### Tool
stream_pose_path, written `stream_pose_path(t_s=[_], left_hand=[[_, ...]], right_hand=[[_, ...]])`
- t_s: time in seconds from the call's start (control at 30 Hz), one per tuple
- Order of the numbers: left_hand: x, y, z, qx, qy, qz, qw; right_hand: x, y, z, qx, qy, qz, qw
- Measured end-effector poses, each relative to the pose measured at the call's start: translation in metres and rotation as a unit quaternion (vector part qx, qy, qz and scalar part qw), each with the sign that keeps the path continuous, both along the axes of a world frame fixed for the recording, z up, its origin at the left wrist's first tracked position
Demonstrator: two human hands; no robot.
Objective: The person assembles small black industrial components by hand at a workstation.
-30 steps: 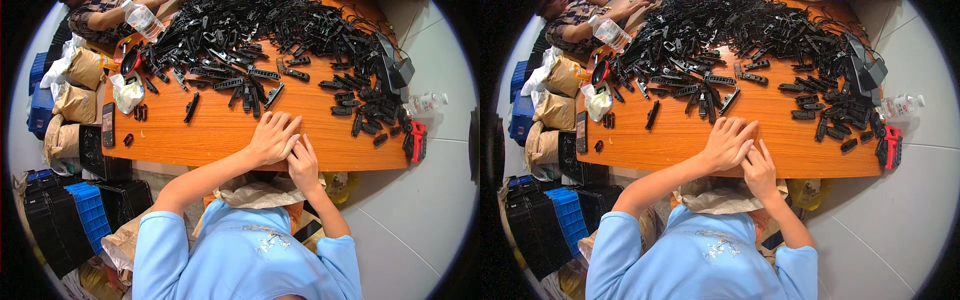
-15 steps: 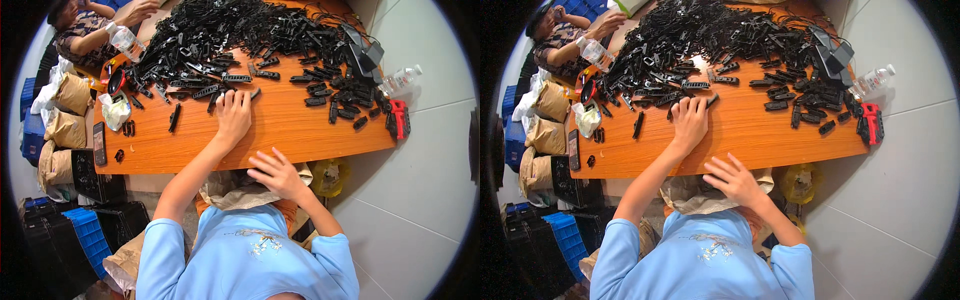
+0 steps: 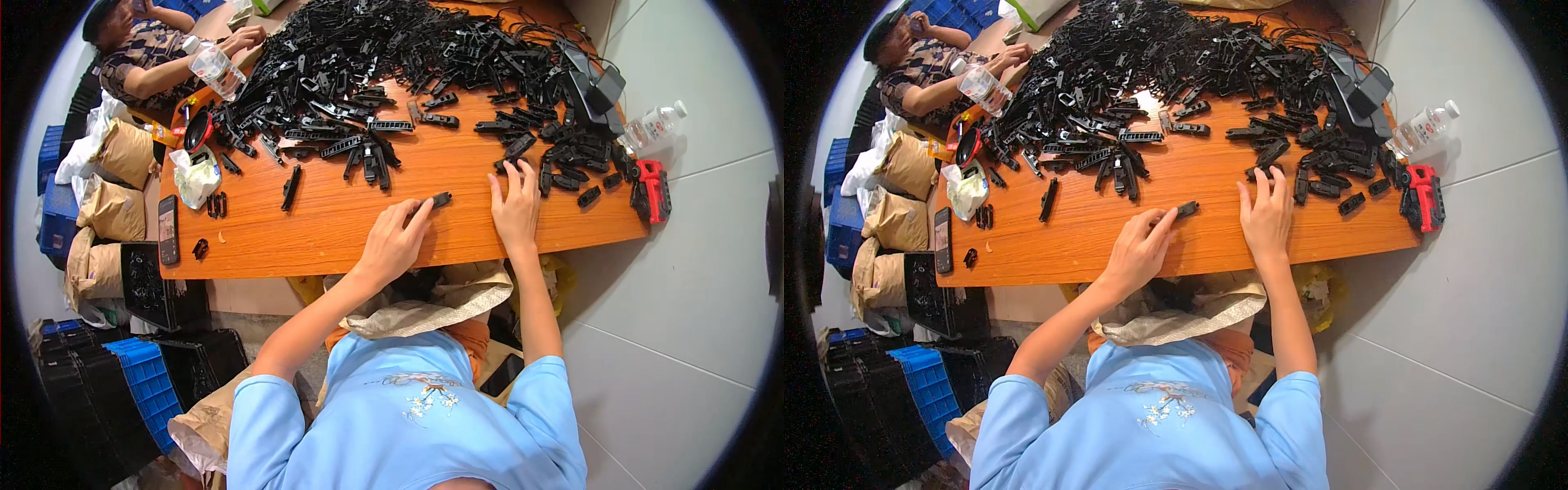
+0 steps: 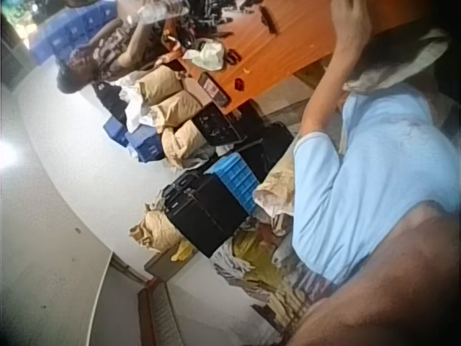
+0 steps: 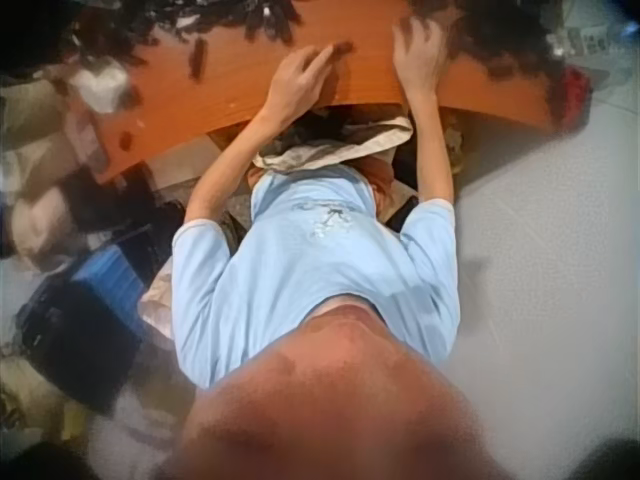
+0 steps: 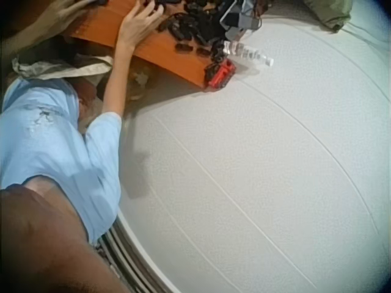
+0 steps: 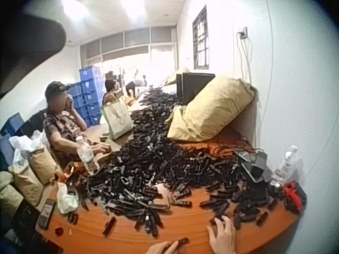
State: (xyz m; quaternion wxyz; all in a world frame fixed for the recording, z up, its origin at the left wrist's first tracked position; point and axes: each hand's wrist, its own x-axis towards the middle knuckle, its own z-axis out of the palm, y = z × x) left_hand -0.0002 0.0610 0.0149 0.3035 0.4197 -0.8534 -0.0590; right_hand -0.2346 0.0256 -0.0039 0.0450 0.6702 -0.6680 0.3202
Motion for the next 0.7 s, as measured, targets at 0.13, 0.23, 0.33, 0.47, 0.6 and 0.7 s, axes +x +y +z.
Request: stream_pose_path(t_s=[0.13,0.23,0.33,0.47,0.6,0.7], left_hand=[[0.002,0.001,0.01,0.066,0.095,0.04,0.992],[0.012,-0.004,-0.002,0.057,0.07,0.06,0.994],[0.017,0.001,-0.004,0.099,0.048,0.059,0.992],[0.009,0.026,0.017,0.271,0.141,0.055,0.951],[0.013,-0.004,0.023,0.031,0.009,0.013,0.999],[0.026,-0.018,0.006,0.065,-0.017,-0.001,0.998]], right_hand=[[0.002,0.01,0.003,-0.019,0.021,0.007,1.0],[0.001,0.01,0.004,-0.008,-0.006,0.014,1.0],[0.004,0.019,0.005,0.023,-0.117,0.009,0.993],[0.007,0.034,0.006,0.042,-0.091,-0.001,0.995],[0.013,0.036,0.009,0.037,-0.053,-0.011,0.998],[0.013,0.037,0.005,0.032,-0.048,-0.009,0.998]])
